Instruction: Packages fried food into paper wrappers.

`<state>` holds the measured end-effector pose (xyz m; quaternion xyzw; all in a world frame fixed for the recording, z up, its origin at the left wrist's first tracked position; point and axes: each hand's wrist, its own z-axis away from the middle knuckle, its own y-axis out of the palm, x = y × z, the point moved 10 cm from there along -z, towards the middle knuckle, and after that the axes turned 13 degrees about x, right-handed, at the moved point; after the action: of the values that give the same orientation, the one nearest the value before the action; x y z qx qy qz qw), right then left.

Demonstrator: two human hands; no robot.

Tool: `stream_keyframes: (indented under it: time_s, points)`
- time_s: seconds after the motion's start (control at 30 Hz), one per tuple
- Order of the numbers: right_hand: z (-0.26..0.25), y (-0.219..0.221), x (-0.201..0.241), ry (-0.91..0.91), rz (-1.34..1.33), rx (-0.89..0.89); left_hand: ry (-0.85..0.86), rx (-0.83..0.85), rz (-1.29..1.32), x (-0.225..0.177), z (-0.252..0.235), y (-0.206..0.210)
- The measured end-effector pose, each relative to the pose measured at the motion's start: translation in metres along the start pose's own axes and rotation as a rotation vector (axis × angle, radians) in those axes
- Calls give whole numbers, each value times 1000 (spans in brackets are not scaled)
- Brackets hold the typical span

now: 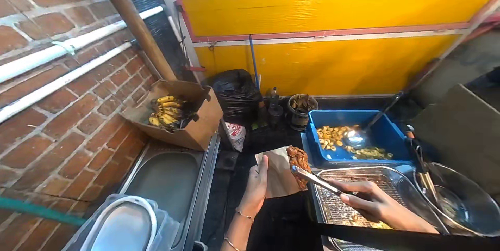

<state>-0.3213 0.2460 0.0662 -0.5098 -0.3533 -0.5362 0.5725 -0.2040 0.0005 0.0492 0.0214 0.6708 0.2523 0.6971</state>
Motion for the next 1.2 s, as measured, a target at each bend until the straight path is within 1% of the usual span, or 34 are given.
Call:
stream_keyframes:
  time_s: [0.07, 0.1, 0.2, 0.3, 0.4, 0.47, 0.53, 0.67, 0.77, 0.83, 0.87, 0.9, 0.97, 1.03, 1.1, 1.17, 1.2]
  points:
    - [1, 3, -2, -17, 2, 8, 51, -106, 22, 1, -7, 2]
    - [3, 4, -4, -24, -4, 20, 73, -131, 56, 2, -9, 4]
    - [9, 3, -6, -29, -31, 18, 155, -114, 133, 0, -10, 14]
    - [11, 3, -7, -47, -65, 6, 209, -189, 197, 4, -4, 16]
    - [12, 3, -11, -3, -54, 15, 223, -209, 146, 6, -3, 18]
    - [12, 2, -15, 23, -35, 44, 182, -141, 86, 7, -7, 23]
    - [12, 2, -14, 22, -39, 62, 87, -69, 71, 10, -8, 26]
    - [9, 3, -13, 6, -100, 81, -159, 244, 224, 13, 4, 41]
    - [7, 12, -8, 33, -128, 187, -310, 462, 305, 21, 11, 55]
    - [8, 10, -7, 51, -121, 228, -391, 546, 375, 25, 14, 67]
    - [9, 5, -6, 73, -101, 227, -406, 560, 400, 26, 14, 70]
    - [12, -1, -4, 103, -71, 212, -410, 537, 415, 26, 14, 71]
    - [14, -11, 2, 174, -20, 184, -410, 421, 423, 33, 9, 68]
    - [13, -12, 12, 234, 50, 180, -454, 308, 458, 52, 4, 68]
    - [16, -13, 30, 302, 156, 171, -466, 291, 568, 74, -4, 79]
    - [32, -22, 49, 360, 237, 130, -398, 326, 708, 97, -13, 91]
    - [46, -30, 55, 346, 239, 108, -354, 346, 777, 106, -17, 95]
